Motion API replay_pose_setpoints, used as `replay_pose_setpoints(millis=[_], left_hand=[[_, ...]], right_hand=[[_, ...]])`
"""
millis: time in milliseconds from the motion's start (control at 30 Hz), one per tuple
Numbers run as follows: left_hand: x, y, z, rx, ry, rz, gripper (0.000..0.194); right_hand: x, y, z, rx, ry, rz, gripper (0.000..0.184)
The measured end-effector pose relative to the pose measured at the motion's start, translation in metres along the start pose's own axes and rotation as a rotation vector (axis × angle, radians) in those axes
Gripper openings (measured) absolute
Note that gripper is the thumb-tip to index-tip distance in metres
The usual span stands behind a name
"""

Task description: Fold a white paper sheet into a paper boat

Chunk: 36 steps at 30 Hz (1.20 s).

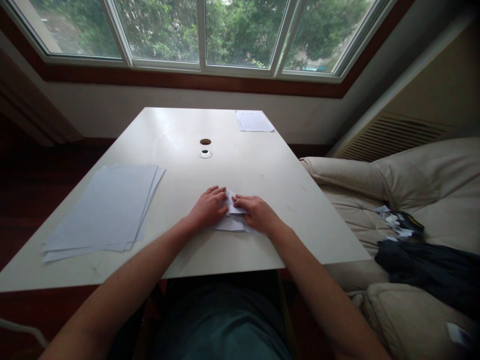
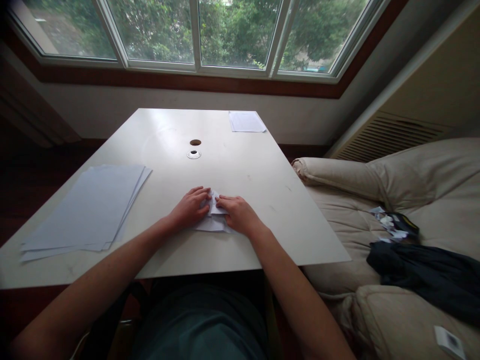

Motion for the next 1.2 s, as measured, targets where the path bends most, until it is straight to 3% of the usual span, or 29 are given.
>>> replay_pose_setpoints(millis=[133,333,733,967,1200], left_hand=[[-0.002,0.001,0.002,-0.013,0.020,-0.020,0.030],[-0.003,0.001,0.001,-0.039,0.027,-0.019,0.032],[0.002,0.001,-0.004,-0.077,0.071,0.067,0.031],[0.002,0.005,-0.004,-0.105,0.069,0.092,0.033],[0.003,0.005,-0.006,-0.128,0.057,0.089,0.035]], right_hand=[[-0.001,0.001,0.000,-0.015,-0.026,-0.022,0.066],[-0.006,0.004,0.001,-0.043,-0.083,-0.057,0.057],[-0.015,-0.003,-0.002,-0.095,-0.112,-0.057,0.061],[-0.013,-0.003,0.000,-0.087,-0.072,-0.059,0.030],[-0.008,0.004,0.001,-0.059,-0.077,-0.081,0.030]])
Point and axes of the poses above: each hand's wrist, its own z-axis towards the middle knuckle, its own y-axis out of the palm, x = y × z, the point moved 9 cm from there along z, towards the middle knuckle, and after that the axes turned 8 degrees about -z, right-handed, at the moved point
